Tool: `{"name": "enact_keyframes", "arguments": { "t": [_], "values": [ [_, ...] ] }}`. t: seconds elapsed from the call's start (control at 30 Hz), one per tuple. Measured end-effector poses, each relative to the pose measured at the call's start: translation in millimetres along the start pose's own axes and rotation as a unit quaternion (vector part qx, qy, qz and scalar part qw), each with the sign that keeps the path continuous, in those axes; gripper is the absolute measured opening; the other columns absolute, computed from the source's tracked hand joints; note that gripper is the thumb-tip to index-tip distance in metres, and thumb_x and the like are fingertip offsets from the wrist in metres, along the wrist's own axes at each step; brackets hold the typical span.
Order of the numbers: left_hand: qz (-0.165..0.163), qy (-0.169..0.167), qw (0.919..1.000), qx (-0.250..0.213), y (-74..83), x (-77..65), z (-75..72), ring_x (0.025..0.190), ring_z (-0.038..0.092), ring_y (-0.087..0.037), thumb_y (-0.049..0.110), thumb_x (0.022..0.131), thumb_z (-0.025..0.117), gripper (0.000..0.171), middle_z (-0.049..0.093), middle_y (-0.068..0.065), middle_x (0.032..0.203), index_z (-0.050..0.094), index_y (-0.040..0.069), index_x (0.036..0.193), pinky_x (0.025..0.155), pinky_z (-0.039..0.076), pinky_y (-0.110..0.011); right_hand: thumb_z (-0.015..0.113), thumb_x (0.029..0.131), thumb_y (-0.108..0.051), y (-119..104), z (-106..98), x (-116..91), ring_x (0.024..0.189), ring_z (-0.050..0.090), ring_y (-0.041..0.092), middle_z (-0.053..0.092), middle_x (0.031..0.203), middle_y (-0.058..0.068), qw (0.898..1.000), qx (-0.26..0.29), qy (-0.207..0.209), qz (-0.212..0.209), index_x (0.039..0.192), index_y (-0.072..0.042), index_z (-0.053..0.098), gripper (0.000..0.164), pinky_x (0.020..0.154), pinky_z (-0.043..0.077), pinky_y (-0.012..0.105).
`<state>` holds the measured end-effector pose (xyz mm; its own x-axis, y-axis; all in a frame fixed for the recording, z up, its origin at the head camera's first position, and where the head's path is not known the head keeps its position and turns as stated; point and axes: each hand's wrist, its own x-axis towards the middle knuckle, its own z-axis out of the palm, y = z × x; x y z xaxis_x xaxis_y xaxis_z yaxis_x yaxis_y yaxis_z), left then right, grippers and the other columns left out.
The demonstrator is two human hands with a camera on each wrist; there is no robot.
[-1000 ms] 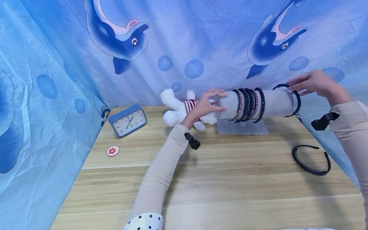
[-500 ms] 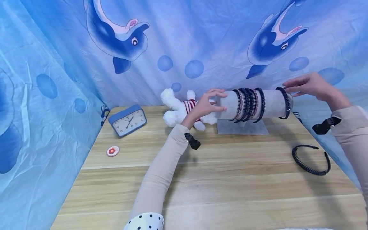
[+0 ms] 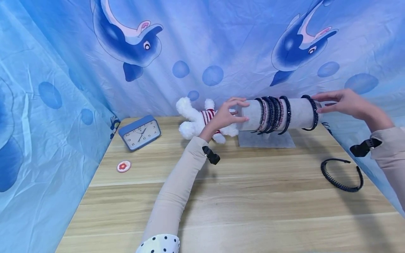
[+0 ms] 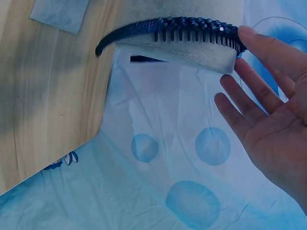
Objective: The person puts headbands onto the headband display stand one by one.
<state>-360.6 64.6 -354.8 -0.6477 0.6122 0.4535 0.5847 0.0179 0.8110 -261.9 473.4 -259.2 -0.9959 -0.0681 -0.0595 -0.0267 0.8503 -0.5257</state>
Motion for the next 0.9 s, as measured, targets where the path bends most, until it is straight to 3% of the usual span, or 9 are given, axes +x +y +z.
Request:
{"name": "enact_keyframes", "arguments": {
  "t": [0.1,0.23,0.43,0.9],
  "values": [
    [-0.001,0.001,1.0000,0.000,-0.2,0.0,-0.1,0.144,0.042,-0.020,0.010,0.087,0.082,0.047,0.049,-0.006,0.153,0.068,0.006,0.132,0.111,0.050,-0.043,0.075,0.094,-0.036,-1.7,2.4,1.1,0.133,0.049,0.017,0.048,0.154,-0.011,1.000,-0.008,0.001,0.007,0.154,-0.022,0.047,0.067,0.108,0.039,0.065],
    [-0.001,0.002,1.0000,0.000,0.0,0.1,-0.1,0.144,0.042,-0.020,0.010,0.086,0.082,0.048,0.049,-0.005,0.153,0.068,0.006,0.132,0.111,0.051,-0.043,0.074,0.095,-0.035,-4.6,3.0,2.2,0.143,0.034,0.050,0.033,0.163,0.023,1.000,-0.006,-0.010,0.013,0.156,-0.017,0.044,0.070,0.109,0.035,0.071],
    [-0.005,0.004,1.0000,0.000,0.8,-0.5,0.6,0.144,0.043,-0.019,0.012,0.086,0.082,0.047,0.049,-0.005,0.153,0.068,0.007,0.131,0.111,0.050,-0.044,0.074,0.094,-0.037,-6.0,4.5,3.8,0.145,0.028,0.056,0.027,0.163,0.029,1.000,-0.017,-0.016,0.020,0.156,-0.013,0.042,0.074,0.109,0.031,0.075],
    [-0.012,0.004,0.9999,0.003,2.5,-0.3,0.9,0.143,0.043,-0.018,0.013,0.086,0.083,0.046,0.050,-0.005,0.152,0.069,0.008,0.130,0.112,0.050,-0.041,0.074,0.095,-0.029,-10.8,8.1,4.3,0.143,0.030,0.056,0.037,0.156,0.033,1.000,-0.026,-0.002,0.006,0.156,-0.004,0.038,0.075,0.110,0.032,0.073]
  ]
}}
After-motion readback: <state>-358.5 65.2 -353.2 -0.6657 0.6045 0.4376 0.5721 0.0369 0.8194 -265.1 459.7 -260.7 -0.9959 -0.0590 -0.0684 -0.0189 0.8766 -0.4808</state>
